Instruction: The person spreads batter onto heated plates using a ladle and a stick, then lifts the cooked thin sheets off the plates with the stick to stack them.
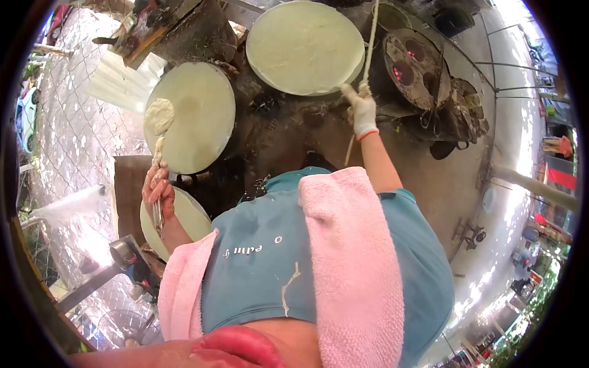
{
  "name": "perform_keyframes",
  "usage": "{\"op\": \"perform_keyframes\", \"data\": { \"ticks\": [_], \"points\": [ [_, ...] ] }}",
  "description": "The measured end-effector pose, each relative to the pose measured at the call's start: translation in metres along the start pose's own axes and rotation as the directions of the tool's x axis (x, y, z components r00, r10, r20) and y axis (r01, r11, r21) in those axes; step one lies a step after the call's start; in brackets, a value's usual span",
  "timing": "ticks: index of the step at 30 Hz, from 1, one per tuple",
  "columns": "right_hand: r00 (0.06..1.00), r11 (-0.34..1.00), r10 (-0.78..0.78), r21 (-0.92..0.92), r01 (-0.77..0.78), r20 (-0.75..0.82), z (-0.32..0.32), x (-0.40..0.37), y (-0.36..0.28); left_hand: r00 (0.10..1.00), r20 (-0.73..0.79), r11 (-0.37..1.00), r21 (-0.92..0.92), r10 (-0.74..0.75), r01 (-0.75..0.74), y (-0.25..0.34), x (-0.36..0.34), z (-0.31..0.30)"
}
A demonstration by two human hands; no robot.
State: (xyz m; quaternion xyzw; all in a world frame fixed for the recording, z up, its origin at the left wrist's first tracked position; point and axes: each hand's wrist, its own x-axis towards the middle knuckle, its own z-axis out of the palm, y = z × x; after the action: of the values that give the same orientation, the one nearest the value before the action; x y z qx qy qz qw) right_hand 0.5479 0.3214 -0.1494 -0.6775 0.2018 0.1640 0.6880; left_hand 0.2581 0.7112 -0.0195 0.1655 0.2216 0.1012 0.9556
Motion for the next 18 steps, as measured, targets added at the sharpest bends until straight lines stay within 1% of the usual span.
{"op": "perform_keyframes", "data": {
  "ticks": [1,2,3,4,5,6,7,8,9,10,11,12,13,14,15,16,18],
  "points": [
    [0.999,1.000,0.001,0.018,0.000,-0.048,-0.006,0.020,-0.006,0.994,0.103,0.997,-0.075,-0.026,0.034,-0.005,0.006,0.006],
    [0.999,1.000,0.009,0.024,-0.008,-0.037,-0.010,0.050,-0.003,0.995,0.099,0.994,-0.109,-0.016,0.027,-0.012,0.011,0.020],
    [0.992,0.994,-0.090,0.061,0.095,-0.089,-0.012,0.085,0.008,0.996,0.092,0.995,-0.100,-0.008,0.018,-0.021,0.017,0.031],
    [0.972,0.976,-0.183,0.093,0.198,-0.146,-0.007,0.100,0.004,0.989,0.148,0.988,-0.150,0.004,0.018,-0.029,0.024,0.042],
    [0.975,0.977,-0.172,0.101,0.187,-0.138,-0.008,0.115,-0.001,0.980,0.200,0.980,-0.198,0.017,0.023,-0.037,0.031,0.052],
    [0.981,0.975,-0.172,0.124,0.183,-0.091,-0.007,0.129,-0.007,0.981,0.194,0.982,-0.189,0.023,0.015,-0.044,0.038,0.062],
    [0.984,0.973,-0.175,0.147,0.179,-0.044,-0.004,0.139,-0.017,0.965,0.261,0.961,-0.264,-0.010,0.081,-0.051,0.045,0.071],
    [0.949,0.952,-0.305,-0.059,0.301,-0.077,0.001,0.164,-0.014,0.944,0.328,0.931,-0.333,-0.036,0.151,-0.056,0.052,0.079],
    [0.952,0.954,-0.297,-0.051,0.294,-0.069,-0.001,0.181,-0.008,0.946,0.321,0.935,-0.326,-0.031,0.141,-0.061,0.055,0.086],
    [0.938,0.926,-0.324,-0.243,0.289,-0.119,0.007,0.175,-0.028,0.975,0.220,0.953,-0.300,0.020,0.048,-0.066,0.056,0.092],
    [0.919,0.864,-0.360,-0.428,0.264,-0.160,0.011,0.174,-0.039,0.990,0.117,0.963,-0.267,0.076,-0.043,-0.070,0.058,0.097],
    [0.896,0.822,-0.420,-0.480,0.307,-0.146,0.012,0.196,-0.014,0.991,0.109,0.963,-0.265,0.082,-0.051,-0.067,0.058,0.097],
    [0.900,0.822,-0.414,-0.480,0.306,-0.138,0.012,0.200,-0.016,0.988,0.148,0.966,-0.259,0.043,-0.003,-0.069,0.065,0.099],
    [0.924,0.831,-0.364,-0.490,0.264,-0.119,0.013,0.202,-0.019,0.983,0.186,0.967,-0.252,0.004,0.044,-0.070,0.069,0.102],
    [0.943,0.835,-0.316,-0.502,0.225,-0.101,0.016,0.203,-0.022,0.984,0.179,0.966,-0.255,0.012,0.034,-0.070,0.071,0.105],
    [0.945,0.834,-0.313,-0.504,0.227,-0.093,0.023,0.195,-0.034,0.987,0.162,0.974,-0.223,0.006,0.030,-0.071,0.074,0.113],
    [0.911,0.895,-0.408,-0.223,0.387,-0.056,0.038,0.169,-0.056,0.991,0.137,0.981,-0.192,0.001,0.026,-0.070,0.078,0.115]
  ]
}}
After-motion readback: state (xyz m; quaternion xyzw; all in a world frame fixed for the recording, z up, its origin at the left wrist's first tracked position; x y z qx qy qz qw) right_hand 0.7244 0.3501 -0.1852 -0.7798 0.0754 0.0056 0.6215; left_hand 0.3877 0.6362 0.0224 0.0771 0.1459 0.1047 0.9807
